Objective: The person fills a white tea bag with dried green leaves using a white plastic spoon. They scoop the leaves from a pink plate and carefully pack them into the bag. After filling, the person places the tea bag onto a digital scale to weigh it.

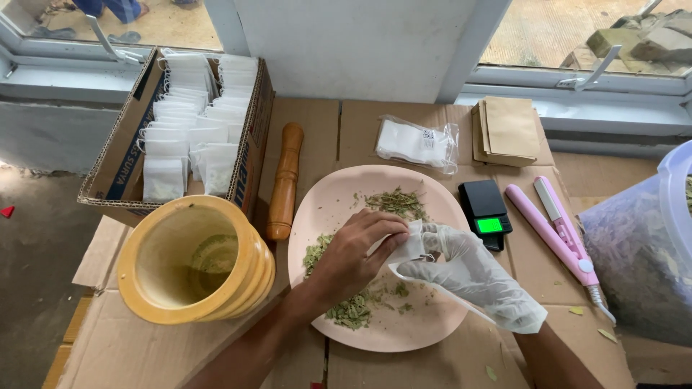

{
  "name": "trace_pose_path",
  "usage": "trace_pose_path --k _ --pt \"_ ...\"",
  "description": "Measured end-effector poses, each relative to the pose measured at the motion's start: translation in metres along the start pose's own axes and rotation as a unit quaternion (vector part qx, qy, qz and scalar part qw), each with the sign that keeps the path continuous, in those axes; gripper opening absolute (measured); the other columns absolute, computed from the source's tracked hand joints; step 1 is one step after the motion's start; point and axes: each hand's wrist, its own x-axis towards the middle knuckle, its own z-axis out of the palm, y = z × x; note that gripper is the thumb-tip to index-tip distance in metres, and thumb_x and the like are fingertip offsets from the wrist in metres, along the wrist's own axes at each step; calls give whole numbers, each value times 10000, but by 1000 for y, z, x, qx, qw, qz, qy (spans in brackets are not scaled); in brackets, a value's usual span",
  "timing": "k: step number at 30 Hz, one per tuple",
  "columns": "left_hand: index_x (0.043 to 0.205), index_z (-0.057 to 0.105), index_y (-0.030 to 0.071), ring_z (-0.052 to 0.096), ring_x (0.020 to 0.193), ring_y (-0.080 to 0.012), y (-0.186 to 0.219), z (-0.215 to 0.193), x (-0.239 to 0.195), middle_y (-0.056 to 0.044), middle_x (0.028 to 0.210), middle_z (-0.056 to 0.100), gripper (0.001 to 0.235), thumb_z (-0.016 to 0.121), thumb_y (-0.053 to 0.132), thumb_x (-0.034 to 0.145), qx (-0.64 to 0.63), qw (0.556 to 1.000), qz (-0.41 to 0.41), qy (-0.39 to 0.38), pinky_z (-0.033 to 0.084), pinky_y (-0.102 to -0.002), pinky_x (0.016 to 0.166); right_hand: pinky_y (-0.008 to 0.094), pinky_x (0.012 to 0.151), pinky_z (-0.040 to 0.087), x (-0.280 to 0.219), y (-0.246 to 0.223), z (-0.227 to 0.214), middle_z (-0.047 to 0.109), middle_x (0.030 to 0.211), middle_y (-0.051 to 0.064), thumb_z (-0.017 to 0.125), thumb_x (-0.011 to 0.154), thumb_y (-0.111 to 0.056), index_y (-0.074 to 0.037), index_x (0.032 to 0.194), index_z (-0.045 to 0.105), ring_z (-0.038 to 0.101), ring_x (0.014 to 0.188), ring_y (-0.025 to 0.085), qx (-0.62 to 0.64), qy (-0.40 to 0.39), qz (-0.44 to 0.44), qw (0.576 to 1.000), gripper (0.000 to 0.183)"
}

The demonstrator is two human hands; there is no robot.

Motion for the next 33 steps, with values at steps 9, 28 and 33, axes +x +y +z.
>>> trace_pose_path --k 9,28,33 --pt "1207 819 141 771 1082 -276 8 -3 2 -68 1138 815 156 753 146 1066 -9 1000 6 -6 599 -409 992 394 950 645 2 0 -2 832 797 -2 1040 689 -335 -237 926 913 820 869 155 -24 -22 11 999 286" --pt "1185 764 120 739 1024 -228 1 -9 3 -58 1051 744 115 677 153 1117 185 976 115 29 548 -364 920 342 885 637 4 -8 -15 868 901 7 1014 764 -233 -189 1094 954 714 843 91 92 -34 13 995 339" --pt "1173 758 113 737 989 -227 9 -24 9 -64 1004 726 140 626 143 1138 230 965 119 29 532 -374 916 437 995 624 -3 -9 -40 894 991 68 951 807 -324 -192 1152 900 815 1000 218 -84 -55 134 986 373"
